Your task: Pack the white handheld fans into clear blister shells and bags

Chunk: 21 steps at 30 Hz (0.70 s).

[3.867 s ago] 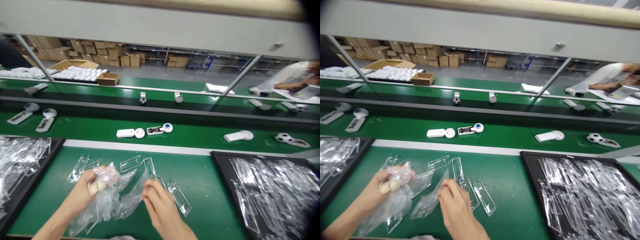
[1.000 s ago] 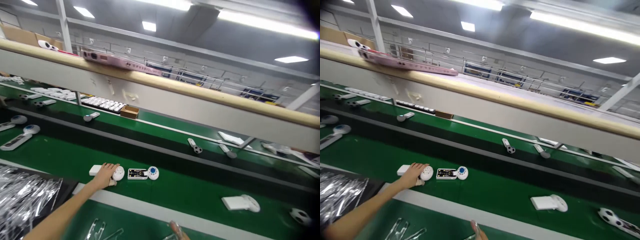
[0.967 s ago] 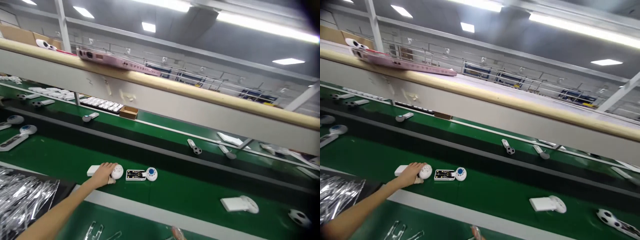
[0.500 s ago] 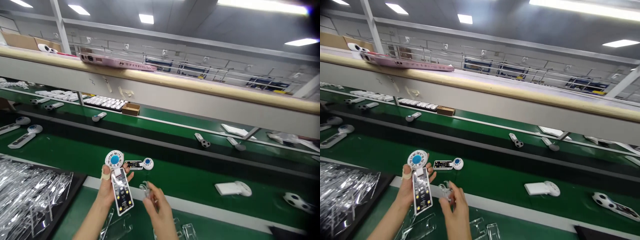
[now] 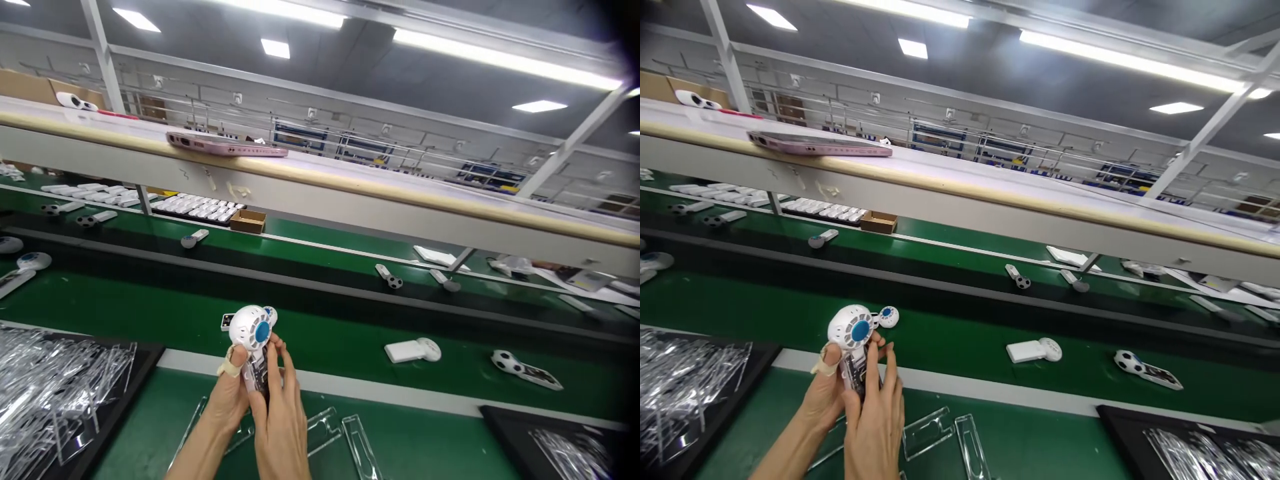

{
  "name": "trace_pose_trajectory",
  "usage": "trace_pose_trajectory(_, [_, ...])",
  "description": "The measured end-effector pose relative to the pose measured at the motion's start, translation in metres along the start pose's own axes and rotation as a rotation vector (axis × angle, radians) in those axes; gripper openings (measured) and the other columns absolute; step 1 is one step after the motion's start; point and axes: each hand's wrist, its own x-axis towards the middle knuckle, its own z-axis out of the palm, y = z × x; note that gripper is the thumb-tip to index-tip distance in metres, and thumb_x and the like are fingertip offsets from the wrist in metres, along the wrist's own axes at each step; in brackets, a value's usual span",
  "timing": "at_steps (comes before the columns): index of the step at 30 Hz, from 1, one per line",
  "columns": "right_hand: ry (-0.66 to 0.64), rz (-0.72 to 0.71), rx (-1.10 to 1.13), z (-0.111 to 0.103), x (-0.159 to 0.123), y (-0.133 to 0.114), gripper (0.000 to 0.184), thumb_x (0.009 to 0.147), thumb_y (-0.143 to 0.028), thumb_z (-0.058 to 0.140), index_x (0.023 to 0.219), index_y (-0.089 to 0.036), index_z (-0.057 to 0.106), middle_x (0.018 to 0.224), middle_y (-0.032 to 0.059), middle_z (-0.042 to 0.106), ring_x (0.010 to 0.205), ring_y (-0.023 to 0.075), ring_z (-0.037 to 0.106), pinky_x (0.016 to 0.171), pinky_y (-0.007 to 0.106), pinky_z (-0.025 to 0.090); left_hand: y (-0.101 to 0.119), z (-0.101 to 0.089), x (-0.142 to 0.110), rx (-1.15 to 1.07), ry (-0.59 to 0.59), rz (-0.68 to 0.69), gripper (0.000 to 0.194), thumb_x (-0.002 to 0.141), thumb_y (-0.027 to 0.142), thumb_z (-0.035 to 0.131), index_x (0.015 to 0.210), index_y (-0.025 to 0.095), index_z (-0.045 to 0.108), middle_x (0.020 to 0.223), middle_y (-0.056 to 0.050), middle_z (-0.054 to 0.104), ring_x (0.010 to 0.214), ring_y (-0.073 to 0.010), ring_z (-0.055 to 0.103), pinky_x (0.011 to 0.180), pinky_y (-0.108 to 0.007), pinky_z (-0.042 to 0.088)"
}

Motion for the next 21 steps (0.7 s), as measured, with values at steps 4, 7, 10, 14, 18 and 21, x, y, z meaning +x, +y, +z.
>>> trace_pose_trajectory(4, [-0.167,0.039,0.083,-0.016,-0.006,0.013,0.056,0.095,-0.042,0.030,0.145,-0.040,0.007,0.101,0.0052,0.061,0.069,0.0204,0.066,0.048,0.026,0.050,0.003,0.004,-0.003,0.102,-0.022,-0.038,0.064,0.056,0.052,0.078,0.109,0.019,0.066,0.108,-0.012,0.069,0.112,-0.0336,0.056,0.098,-0.041,0.043])
trace_pose_trajectory(7, [-0.191,-0.022,-0.004,-0.030,-0.002,0.025,0.054,0.092,-0.045,0.036,0.143,-0.040,0.020,0.092,0.0039,0.061,0.075,0.0227,0.065,0.055,0.030,0.052,0.008,0.005,-0.003,0.378,-0.071,-0.194,0.055,0.061,0.037,0.080,0.112,0.020,0.065,0.116,-0.012,0.065,0.113,-0.0296,0.056,0.094,-0.036,0.045])
trace_pose_trajectory(10, [-0.155,-0.025,0.002,-0.036,0.005,0.036,0.046,0.090,-0.048,0.040,0.135,-0.039,0.040,0.099,0.0047,0.062,0.089,0.0256,0.062,0.064,0.034,0.052,0.005,0.006,-0.004,0.555,0.005,-0.277,0.048,0.065,0.036,0.077,0.108,0.018,0.067,0.110,-0.014,0.068,0.104,-0.0305,0.061,0.078,-0.034,0.051])
trace_pose_trajectory(14, [0.033,0.382,0.315,-0.026,0.019,0.051,0.050,0.093,-0.049,0.023,0.107,-0.021,0.062,0.084,0.0056,0.065,0.076,0.0193,0.063,0.062,0.028,0.049,-0.016,0.008,-0.008,0.545,0.106,-0.085,0.041,0.064,0.036,0.077,0.100,0.018,0.067,0.102,-0.011,0.070,0.100,-0.0300,0.063,0.080,-0.034,0.051])
trace_pose_trajectory(18, [0.120,0.590,0.367,-0.005,0.029,0.069,0.062,0.090,-0.058,0.016,0.050,-0.022,0.048,0.052,0.0039,0.058,0.052,0.0177,0.056,0.052,0.028,0.043,-0.036,0.005,-0.014,0.576,0.166,0.054,0.036,0.059,0.033,0.080,0.090,0.020,0.067,0.097,-0.008,0.070,0.098,-0.0284,0.063,0.088,-0.033,0.048])
trace_pose_trajectory(21, [0.114,0.591,0.317,0.010,0.039,0.084,0.060,0.091,-0.054,0.014,0.050,-0.023,0.045,0.052,0.0039,0.058,0.053,0.0173,0.056,0.053,0.027,0.041,-0.047,-0.002,0.000,0.644,0.180,0.063,0.038,0.060,0.040,0.078,0.089,0.019,0.066,0.095,-0.008,0.070,0.097,-0.0277,0.063,0.086,-0.033,0.049])
